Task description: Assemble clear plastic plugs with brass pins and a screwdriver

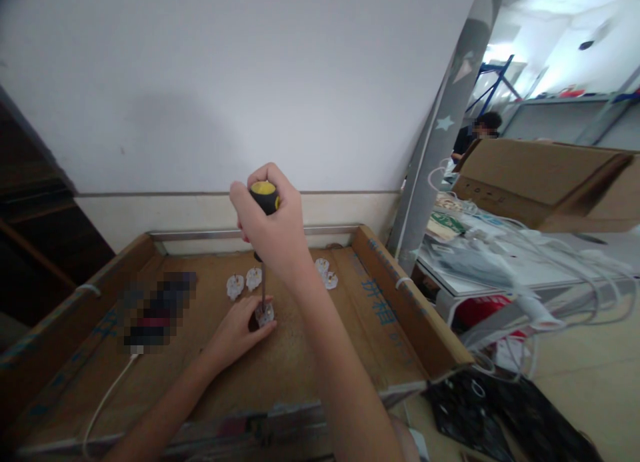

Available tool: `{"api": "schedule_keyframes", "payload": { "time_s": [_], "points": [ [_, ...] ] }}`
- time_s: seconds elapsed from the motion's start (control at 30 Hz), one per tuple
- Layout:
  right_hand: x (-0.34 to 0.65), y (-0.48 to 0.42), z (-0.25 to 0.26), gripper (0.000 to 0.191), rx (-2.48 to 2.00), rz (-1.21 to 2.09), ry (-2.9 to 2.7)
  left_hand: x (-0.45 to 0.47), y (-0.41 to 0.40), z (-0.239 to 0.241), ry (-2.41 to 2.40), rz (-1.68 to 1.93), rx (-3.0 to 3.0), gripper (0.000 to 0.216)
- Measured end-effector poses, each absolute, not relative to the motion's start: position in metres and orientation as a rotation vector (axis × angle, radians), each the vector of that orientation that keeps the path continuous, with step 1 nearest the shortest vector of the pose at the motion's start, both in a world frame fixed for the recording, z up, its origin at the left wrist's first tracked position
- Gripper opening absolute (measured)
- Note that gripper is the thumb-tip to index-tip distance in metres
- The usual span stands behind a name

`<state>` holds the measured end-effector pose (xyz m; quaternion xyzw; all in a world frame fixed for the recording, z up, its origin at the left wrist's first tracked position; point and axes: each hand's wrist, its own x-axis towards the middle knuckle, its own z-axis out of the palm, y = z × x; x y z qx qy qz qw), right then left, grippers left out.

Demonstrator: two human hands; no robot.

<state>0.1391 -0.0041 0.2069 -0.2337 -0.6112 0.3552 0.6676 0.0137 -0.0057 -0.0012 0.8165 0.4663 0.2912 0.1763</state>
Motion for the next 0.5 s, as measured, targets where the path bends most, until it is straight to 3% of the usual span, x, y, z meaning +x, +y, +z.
{"api": "schedule_keyframes", "payload": {
  "time_s": [0.3,0.5],
  "points": [
    [0.142,-0.014,0.209,0.023,-0.563,0.621,-1.475,0.014,-0.007,0.001,1.316,0.842,2.31,0.039],
    [0.142,-0.01,0.206,0.032,-0.527,0.719,-1.362,0.014,-0.006,-0.002,1.323,0.831,2.318,0.038]
  ]
}}
